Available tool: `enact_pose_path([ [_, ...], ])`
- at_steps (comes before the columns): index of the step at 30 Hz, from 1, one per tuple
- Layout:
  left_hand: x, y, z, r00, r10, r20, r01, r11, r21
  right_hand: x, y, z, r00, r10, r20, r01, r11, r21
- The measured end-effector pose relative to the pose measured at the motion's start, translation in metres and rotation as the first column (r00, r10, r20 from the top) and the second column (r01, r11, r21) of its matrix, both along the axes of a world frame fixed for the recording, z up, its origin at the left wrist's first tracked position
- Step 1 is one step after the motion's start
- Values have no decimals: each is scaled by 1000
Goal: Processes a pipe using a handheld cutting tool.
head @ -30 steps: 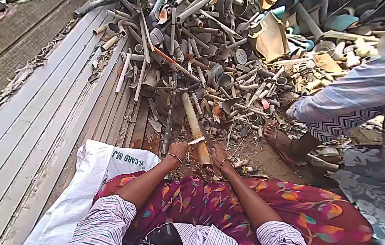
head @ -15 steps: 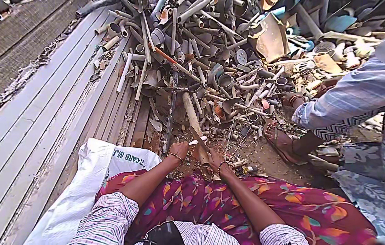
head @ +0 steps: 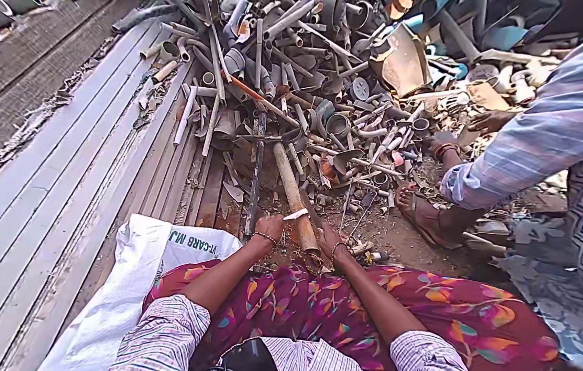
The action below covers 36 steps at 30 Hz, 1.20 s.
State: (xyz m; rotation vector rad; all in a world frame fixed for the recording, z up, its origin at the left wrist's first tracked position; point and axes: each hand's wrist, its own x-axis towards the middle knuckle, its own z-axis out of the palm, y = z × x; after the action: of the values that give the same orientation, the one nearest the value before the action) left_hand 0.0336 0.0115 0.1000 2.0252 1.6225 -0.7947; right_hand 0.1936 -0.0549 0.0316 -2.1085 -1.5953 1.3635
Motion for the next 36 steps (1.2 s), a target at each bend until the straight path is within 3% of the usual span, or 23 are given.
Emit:
enact_pose_path([
  [4, -1, 1, -4, 1000, 16, 10, -15, 1000, -19, -12, -5, 9, 995, 99, 0, -99, 995, 14],
  [8, 4, 1, -1, 1000, 0, -21, -1, 1000, -27, 0, 0, 0, 999, 1, 44, 0, 1000, -23],
  [13, 1, 2, -3, 1000, 12, 5, -12, 1000, -18, -17, -10, 13, 995, 96, 26, -96, 995, 12],
  [17, 5, 0, 1, 1000, 8, -16, -9, 1000, -27, -4, -4, 2, 999, 10, 52, -9, 1000, -27],
  [22, 1, 4, -2, 1000, 19, 6, -19, 999, -30, -16, -12, 14, 995, 96, 32, -97, 995, 18],
  [26, 4, 3, -1, 1000, 13, -19, -14, 999, -41, -4, -3, 2, 998, 6, 58, -4, 1000, -24],
  [29, 2, 3, -1, 1000, 27, 0, -27, 999, -22, -18, -12, 20, 997, 60, 55, -59, 998, -8],
  [36, 5, 2, 4, 999, 19, -26, -20, 1000, -22, -9, -8, 5, 991, 27, 130, -8, 989, -145],
])
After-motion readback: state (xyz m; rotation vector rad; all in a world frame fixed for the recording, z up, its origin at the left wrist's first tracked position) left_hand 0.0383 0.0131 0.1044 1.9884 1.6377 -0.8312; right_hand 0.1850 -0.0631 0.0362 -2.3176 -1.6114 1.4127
